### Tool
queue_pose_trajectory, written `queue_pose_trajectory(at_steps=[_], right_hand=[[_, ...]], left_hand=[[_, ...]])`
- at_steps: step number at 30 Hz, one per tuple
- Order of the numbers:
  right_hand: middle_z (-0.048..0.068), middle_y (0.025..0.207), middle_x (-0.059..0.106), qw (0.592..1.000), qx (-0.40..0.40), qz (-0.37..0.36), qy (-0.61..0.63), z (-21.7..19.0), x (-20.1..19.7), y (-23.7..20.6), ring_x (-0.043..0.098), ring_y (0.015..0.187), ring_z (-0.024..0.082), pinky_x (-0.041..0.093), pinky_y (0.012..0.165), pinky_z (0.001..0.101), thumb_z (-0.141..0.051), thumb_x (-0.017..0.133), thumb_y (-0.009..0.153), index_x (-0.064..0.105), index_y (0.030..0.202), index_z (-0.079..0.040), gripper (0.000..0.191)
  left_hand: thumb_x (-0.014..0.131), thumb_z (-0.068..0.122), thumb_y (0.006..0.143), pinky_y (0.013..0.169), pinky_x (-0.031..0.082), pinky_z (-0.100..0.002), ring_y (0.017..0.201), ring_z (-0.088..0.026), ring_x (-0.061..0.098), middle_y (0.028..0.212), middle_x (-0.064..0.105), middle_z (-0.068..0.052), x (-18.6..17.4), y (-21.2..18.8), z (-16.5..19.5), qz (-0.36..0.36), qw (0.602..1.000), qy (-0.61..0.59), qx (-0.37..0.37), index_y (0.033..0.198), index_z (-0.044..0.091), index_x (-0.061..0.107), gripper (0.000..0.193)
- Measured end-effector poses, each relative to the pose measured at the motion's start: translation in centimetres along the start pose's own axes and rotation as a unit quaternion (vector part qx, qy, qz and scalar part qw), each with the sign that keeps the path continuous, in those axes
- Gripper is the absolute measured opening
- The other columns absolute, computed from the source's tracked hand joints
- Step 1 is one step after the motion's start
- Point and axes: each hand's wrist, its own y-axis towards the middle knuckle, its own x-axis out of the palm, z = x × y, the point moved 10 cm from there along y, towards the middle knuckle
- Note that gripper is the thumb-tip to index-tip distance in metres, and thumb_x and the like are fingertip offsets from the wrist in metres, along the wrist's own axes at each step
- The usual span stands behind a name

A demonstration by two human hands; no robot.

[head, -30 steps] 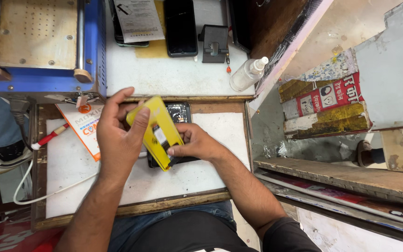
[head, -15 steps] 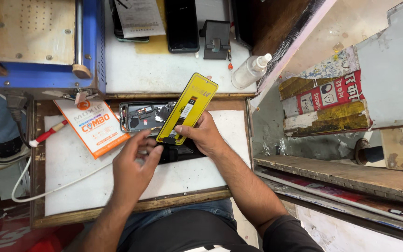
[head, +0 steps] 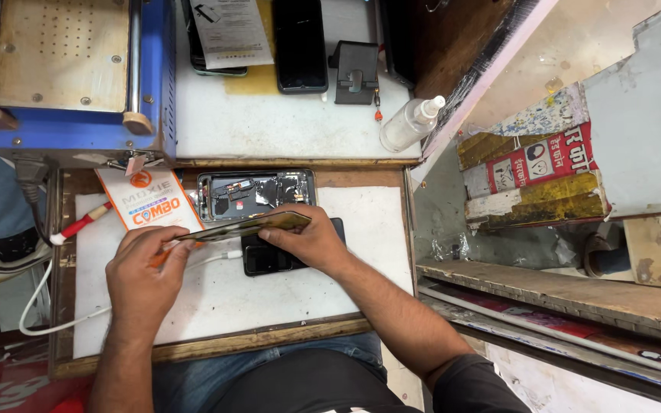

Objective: The person works on a disassembled smartphone at a repair workbench, connecting the flex cable of a replacement display to the phone body, powering the screen on to test it, peeling the protective film from the new display, and handling the screen assembly and phone frame.

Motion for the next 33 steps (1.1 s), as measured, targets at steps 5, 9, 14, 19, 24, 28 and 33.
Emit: queue_pose_trajectory(at_steps=[5, 9, 14, 19, 24, 28, 33], right_hand=[[0.005, 0.100, 0.078, 0.999, 0.026, 0.011, -0.031, 0.2, -0.2, 0.0, 0.071, 0.093, 0.009, 0.061, 0.083, 0.0259, -0.012, 0.078, 0.094, 0.073, 0.108, -0.004, 0.017], [0.009, 0.101, 0.077, 0.999, 0.034, 0.031, 0.004, 0.7, -1.5, 0.2, 0.073, 0.096, 0.013, 0.062, 0.087, 0.0293, -0.015, 0.079, 0.093, 0.070, 0.110, -0.002, 0.024], [0.015, 0.110, 0.073, 0.982, -0.002, 0.045, 0.184, 0.3, -2.6, 0.8, 0.075, 0.104, 0.023, 0.067, 0.087, 0.0358, -0.014, 0.080, 0.090, 0.055, 0.124, -0.001, 0.045], [0.016, 0.115, 0.071, 0.946, 0.009, 0.088, 0.312, 0.2, -4.1, 0.7, 0.074, 0.105, 0.024, 0.066, 0.083, 0.0366, -0.015, 0.074, 0.096, 0.052, 0.129, 0.000, 0.043], [0.018, 0.114, 0.072, 0.919, 0.019, 0.106, 0.378, 0.1, -5.4, 0.9, 0.074, 0.104, 0.025, 0.065, 0.085, 0.0386, -0.017, 0.072, 0.099, 0.053, 0.130, 0.002, 0.041], [0.017, 0.115, 0.071, 0.909, 0.023, 0.114, 0.400, 0.3, -5.5, 1.1, 0.074, 0.105, 0.024, 0.065, 0.088, 0.0387, -0.016, 0.071, 0.100, 0.053, 0.131, 0.002, 0.040], [0.015, 0.116, 0.071, 0.899, 0.038, 0.114, 0.421, 0.5, -5.1, 1.2, 0.074, 0.105, 0.023, 0.065, 0.089, 0.0381, -0.015, 0.070, 0.098, 0.051, 0.130, -0.003, 0.040]], left_hand=[[0.081, 0.009, 0.088, 0.082, 0.059, -0.035, 0.095, -0.023, 0.072, 0.104, 0.072, -0.012, 0.1, -0.4, -0.8, 0.004, 1.000, -0.014, -0.022, 0.108, 0.006, 0.075, 0.022], [0.084, 0.010, 0.087, 0.083, 0.058, -0.038, 0.096, -0.026, 0.070, 0.102, 0.073, -0.011, 0.3, 0.1, 1.2, 0.014, 0.999, 0.025, 0.030, 0.109, 0.006, 0.076, 0.024], [0.083, 0.011, 0.088, 0.075, 0.057, -0.032, 0.086, -0.018, 0.068, 0.096, 0.072, -0.010, 1.9, 0.6, 1.7, 0.005, 1.000, -0.024, -0.014, 0.113, 0.007, 0.076, 0.027], [0.080, 0.011, 0.090, 0.066, 0.050, -0.023, 0.079, -0.009, 0.062, 0.095, 0.073, -0.005, 4.9, -0.2, 0.8, -0.006, 0.974, -0.195, -0.113, 0.123, 0.006, 0.070, 0.034], [0.075, 0.008, 0.097, 0.075, 0.053, -0.023, 0.082, -0.009, 0.066, 0.097, 0.074, -0.005, 4.4, -1.7, 3.8, 0.036, 0.978, -0.198, -0.050, 0.114, 0.002, 0.071, 0.018], [0.077, 0.008, 0.095, 0.078, 0.056, -0.026, 0.087, -0.013, 0.070, 0.098, 0.075, -0.009, 2.7, -2.9, 6.8, 0.054, 0.991, -0.116, 0.034, 0.106, 0.002, 0.073, 0.013], [0.076, 0.004, 0.095, 0.078, 0.056, -0.027, 0.084, -0.014, 0.070, 0.097, 0.076, -0.010, 2.6, -0.9, 6.1, 0.058, 0.991, -0.120, 0.025, 0.106, 0.000, 0.074, 0.012]])
